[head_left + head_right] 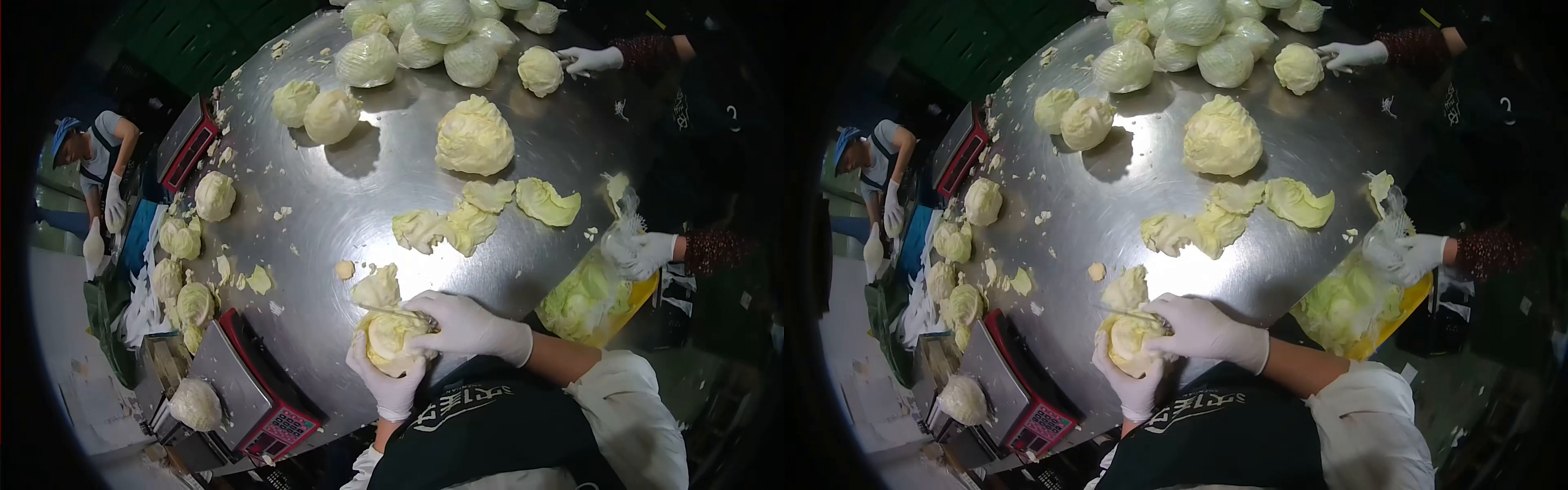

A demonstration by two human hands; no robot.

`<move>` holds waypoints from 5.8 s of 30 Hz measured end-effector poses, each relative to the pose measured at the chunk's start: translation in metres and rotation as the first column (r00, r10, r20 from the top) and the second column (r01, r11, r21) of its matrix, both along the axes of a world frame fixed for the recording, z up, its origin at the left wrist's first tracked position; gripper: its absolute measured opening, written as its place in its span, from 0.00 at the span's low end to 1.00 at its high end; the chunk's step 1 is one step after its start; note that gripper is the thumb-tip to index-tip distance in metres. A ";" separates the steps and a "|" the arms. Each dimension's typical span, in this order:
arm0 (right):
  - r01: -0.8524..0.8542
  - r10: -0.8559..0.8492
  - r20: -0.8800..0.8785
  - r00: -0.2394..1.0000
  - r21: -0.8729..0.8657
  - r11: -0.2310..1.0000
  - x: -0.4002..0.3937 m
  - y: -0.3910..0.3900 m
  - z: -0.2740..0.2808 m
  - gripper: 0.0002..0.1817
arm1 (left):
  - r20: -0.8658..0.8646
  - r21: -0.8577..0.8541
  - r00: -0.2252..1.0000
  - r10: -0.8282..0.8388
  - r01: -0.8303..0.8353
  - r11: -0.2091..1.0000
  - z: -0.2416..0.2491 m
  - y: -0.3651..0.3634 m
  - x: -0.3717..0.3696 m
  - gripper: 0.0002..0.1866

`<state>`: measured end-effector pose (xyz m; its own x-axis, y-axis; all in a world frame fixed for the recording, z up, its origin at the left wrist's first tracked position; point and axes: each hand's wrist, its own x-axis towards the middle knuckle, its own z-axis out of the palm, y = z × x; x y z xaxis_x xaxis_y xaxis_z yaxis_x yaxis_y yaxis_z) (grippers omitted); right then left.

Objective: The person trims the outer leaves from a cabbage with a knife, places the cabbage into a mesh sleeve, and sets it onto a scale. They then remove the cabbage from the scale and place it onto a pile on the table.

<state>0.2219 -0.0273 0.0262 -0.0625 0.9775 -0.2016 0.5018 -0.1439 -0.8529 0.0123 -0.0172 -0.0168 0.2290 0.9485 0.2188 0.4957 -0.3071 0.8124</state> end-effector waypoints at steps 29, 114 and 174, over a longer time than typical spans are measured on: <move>0.426 -0.426 0.051 0.903 0.005 0.905 0.081 0.004 -0.053 0.12 | 0.305 -0.318 0.952 0.000 0.102 0.943 -0.004 -0.015 -0.030 0.53; 0.523 -0.470 -0.526 0.709 -0.055 0.851 0.045 0.008 0.033 0.24 | 0.827 -0.558 0.437 0.353 0.707 0.434 -0.019 0.075 -0.047 0.50; 0.648 -0.633 -0.186 0.752 0.385 0.657 0.177 0.025 -0.009 0.18 | 0.505 0.014 0.706 -0.497 0.569 0.822 -0.050 0.111 0.195 0.70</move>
<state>0.3991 -0.0020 0.0171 0.6110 0.7645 0.2055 0.3873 -0.0622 -0.9199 0.2071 0.0943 -0.0667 0.6091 0.7266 0.3180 -0.1680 -0.2736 0.9470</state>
